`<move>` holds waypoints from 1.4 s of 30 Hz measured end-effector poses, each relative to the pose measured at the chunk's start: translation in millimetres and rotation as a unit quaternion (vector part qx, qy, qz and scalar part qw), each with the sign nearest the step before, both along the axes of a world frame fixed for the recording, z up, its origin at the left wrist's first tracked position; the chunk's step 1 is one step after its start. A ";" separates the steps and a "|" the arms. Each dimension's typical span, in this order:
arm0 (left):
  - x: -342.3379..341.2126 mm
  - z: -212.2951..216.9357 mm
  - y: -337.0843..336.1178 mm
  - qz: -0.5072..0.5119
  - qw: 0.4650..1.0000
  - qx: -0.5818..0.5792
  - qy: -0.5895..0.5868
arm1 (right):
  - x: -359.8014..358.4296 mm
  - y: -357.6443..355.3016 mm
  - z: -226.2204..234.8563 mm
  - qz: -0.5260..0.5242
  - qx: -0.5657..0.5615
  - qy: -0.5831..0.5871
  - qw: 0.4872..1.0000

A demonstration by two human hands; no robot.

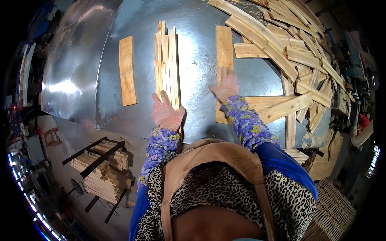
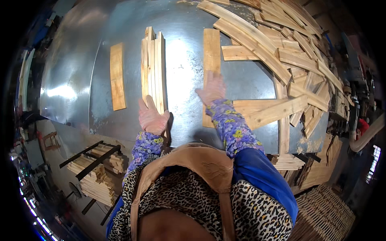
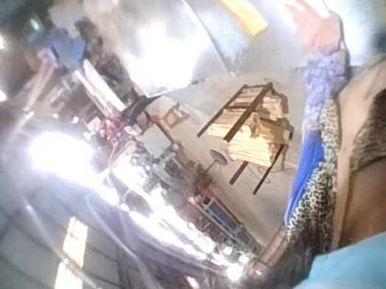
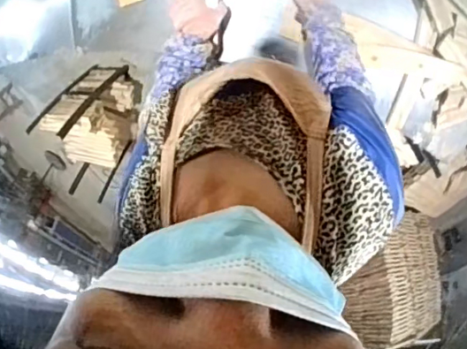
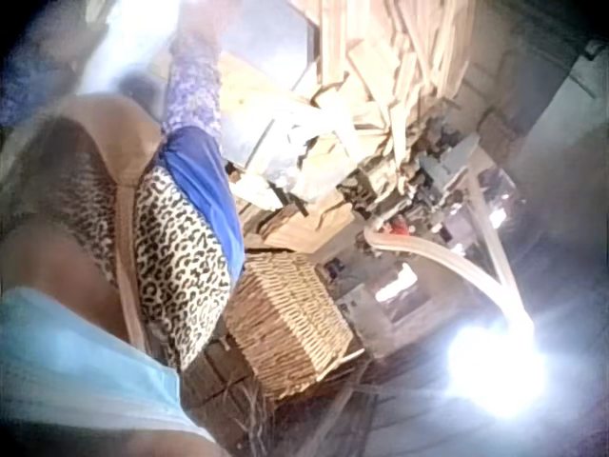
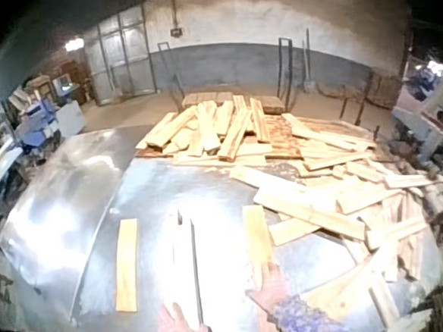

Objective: The person sorts wooden planks on a metal table, picking up individual pieces from a scattered pile and stacking them neatly. The person handles the wood by hand, aligning the planks into a growing stack while clearing the workspace.

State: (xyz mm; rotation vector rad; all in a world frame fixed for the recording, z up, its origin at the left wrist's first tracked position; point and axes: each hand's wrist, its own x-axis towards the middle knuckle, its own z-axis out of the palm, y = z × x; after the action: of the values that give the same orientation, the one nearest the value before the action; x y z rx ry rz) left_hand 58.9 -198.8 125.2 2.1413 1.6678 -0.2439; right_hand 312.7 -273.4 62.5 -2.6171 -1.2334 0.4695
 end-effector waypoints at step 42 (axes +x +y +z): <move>8.5 -26.6 18.8 -0.022 0.996 0.086 -0.028 | 183.8 157.5 -19.9 0.122 0.051 -0.097 0.987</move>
State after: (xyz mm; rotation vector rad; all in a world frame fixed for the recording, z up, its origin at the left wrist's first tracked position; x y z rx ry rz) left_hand 67.4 -180.0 98.7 2.2901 1.6651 -0.0534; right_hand 496.5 -115.9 42.6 -2.4851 -1.6040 0.1863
